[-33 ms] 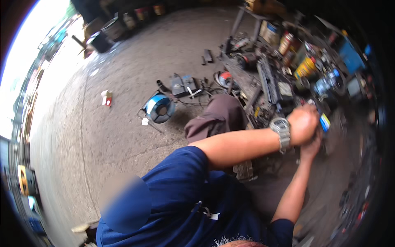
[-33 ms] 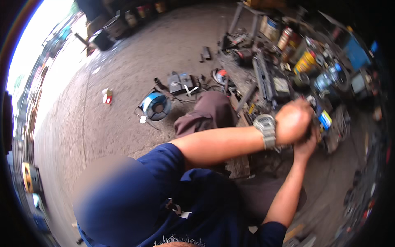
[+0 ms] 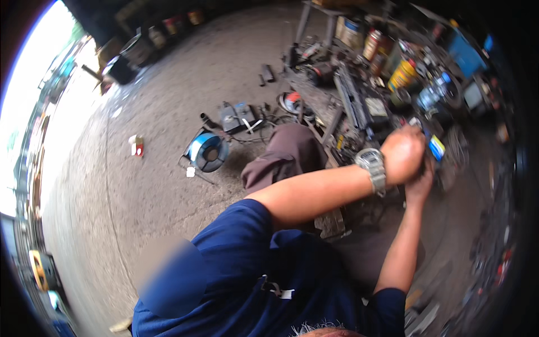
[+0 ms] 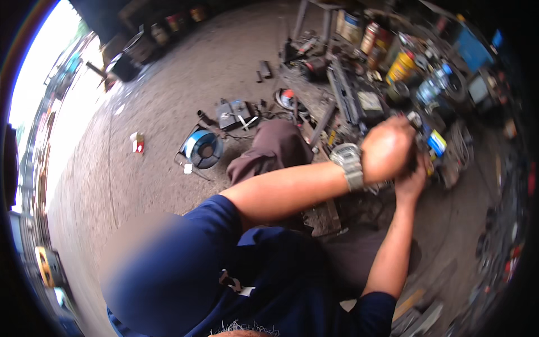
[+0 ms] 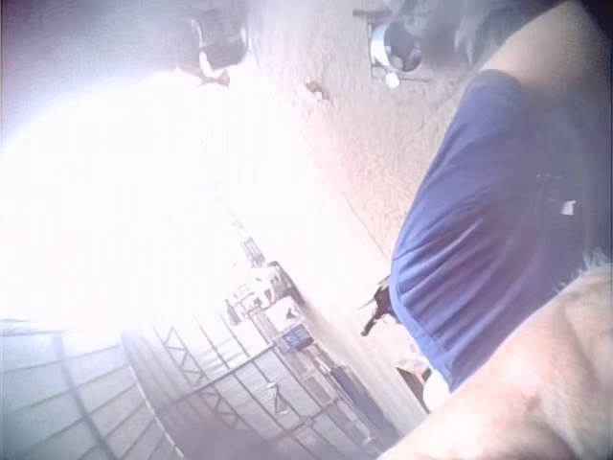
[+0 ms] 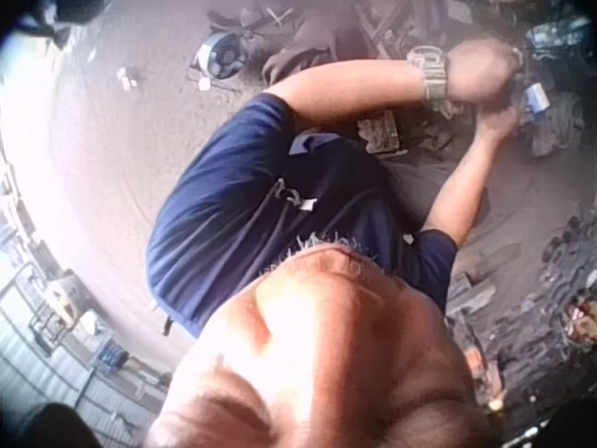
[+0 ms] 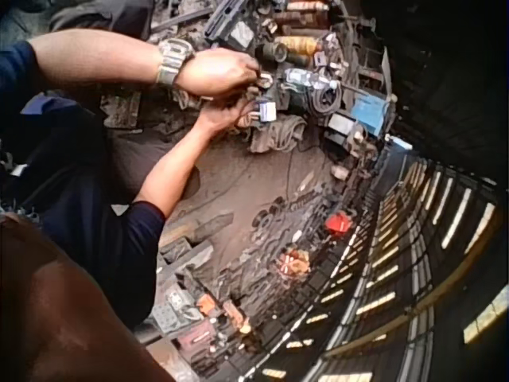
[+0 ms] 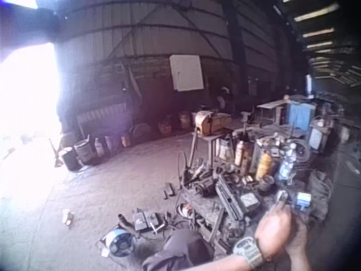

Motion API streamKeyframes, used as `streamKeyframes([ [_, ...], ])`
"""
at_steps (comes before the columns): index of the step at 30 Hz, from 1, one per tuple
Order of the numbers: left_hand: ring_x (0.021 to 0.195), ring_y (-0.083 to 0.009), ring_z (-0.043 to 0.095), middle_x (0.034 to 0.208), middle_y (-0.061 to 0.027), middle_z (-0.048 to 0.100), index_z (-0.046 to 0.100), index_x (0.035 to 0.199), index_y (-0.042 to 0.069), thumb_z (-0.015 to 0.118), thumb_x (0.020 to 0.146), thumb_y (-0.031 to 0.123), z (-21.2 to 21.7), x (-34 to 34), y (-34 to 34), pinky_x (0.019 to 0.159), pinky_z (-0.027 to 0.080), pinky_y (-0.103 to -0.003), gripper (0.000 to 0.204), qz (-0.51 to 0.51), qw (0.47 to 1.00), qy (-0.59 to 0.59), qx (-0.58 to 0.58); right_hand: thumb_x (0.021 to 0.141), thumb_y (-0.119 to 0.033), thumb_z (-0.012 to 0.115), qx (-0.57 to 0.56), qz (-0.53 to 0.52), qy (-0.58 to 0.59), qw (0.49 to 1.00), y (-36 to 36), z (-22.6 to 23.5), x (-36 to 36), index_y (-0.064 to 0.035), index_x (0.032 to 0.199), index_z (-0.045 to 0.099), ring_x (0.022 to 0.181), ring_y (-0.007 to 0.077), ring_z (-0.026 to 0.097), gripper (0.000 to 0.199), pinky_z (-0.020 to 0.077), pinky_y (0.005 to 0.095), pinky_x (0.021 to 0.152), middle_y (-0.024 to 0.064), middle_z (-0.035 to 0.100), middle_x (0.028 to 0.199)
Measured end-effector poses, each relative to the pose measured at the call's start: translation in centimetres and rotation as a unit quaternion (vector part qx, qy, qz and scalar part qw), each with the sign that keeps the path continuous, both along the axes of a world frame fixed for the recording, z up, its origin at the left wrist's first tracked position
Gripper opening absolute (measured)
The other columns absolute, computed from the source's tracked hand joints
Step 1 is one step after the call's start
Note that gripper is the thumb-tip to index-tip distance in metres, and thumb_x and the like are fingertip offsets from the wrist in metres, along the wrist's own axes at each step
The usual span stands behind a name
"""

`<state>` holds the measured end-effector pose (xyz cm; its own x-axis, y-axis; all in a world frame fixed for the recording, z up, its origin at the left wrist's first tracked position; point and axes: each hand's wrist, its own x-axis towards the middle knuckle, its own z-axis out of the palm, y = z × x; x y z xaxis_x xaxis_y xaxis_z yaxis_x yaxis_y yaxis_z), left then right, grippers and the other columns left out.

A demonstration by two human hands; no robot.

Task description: The person measures a mechanical part with a tape measure, then sits on the floor and inspects the part by rotating it and using a screwdriver to probe its interior. The person continues to handle and examine the part throughout the clip.

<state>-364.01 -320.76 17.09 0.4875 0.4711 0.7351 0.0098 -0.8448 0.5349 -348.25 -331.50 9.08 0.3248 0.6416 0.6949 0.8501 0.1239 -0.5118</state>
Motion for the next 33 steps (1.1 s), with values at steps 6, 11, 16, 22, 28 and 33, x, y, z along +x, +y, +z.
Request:
streamKeyframes([
  [6,0.096,-0.0447,0.064,0.098,-0.024,0.067,0.064,0.095,-0.004,0.071,0.086,0.002,-0.3,0.2,1.1,0.083,0.054,-0.051,0.013,-0.057,0.998,-0.038,-0.006,0.087,-0.003,0.076,0.03,-0.099,-0.004,0.995,1.5,1.8,-3.3,-0.0014,0.118,0.071,0.12,0.0389,0.066,0.031,0.0535,0.0434,0.099,0.0211,0.066,0.128],
  [11,0.091,-0.0442,0.063,0.097,-0.0235,0.062,0.063,0.09,-0.003,0.074,0.088,0.008,1.2,-0.3,1.6,0.08,0.054,-0.051,0.016,-0.111,0.993,0.008,0.031,0.086,-0.01,0.081,0.019,-0.1,0.043,0.994,0.5,2.5,-3.9,-0.0061,0.118,0.072,0.12,0.0393,0.066,0.033,0.0558,0.0432,0.097,0.0174,0.064,0.133],
  [16,0.093,-0.042,0.062,0.098,-0.0207,0.06,0.063,0.093,0.0,0.078,0.087,0.013,2.0,-0.8,3.3,0.082,0.053,-0.049,0.021,-0.145,0.981,0.066,0.114,0.087,-0.013,0.081,0.015,-0.1,0.043,0.994,0.1,3.2,-4.7,-0.0072,0.119,0.072,0.12,0.0384,0.066,0.034,0.0561,0.0437,0.097,0.0162,0.062,0.136],
  [22,0.101,-0.0321,0.063,0.105,-0.011,0.063,0.072,0.103,0.01,0.079,0.088,0.032,3.8,-0.6,6.0,0.088,0.052,-0.045,0.027,-0.171,0.928,0.159,0.29,0.089,-0.024,0.082,0.014,-0.093,0.044,0.995,0.1,3.0,-4.2,-0.0076,0.119,0.072,0.119,0.0405,0.066,0.035,0.0555,0.046,0.097,0.0195,0.061,0.134],
  [28,0.112,-0.0272,0.063,0.114,-0.0053,0.067,0.078,0.107,0.016,0.083,0.082,0.031,8.0,0.0,9.0,0.095,0.05,-0.041,0.03,-0.277,0.848,0.227,0.39,0.092,-0.03,0.081,-0.021,-0.088,0.083,0.993,0.0,3.1,-4.4,-0.0103,0.117,0.074,0.123,0.0437,0.063,0.033,0.0546,0.0482,0.101,0.0258,0.055,0.141],
  [33,0.111,-0.0292,0.064,0.114,-0.0066,0.067,0.076,0.103,0.012,0.088,0.078,0.023,8.1,0.8,9.8,0.096,0.051,-0.043,0.03,-0.332,0.847,0.235,0.343,0.09,-0.028,0.082,0.001,-0.066,0.082,0.994,-0.1,3.4,-4.3,-0.0099,0.115,0.073,0.114,0.0413,0.066,0.032,0.0555,0.0483,0.095,0.0201,0.058,0.128],
])
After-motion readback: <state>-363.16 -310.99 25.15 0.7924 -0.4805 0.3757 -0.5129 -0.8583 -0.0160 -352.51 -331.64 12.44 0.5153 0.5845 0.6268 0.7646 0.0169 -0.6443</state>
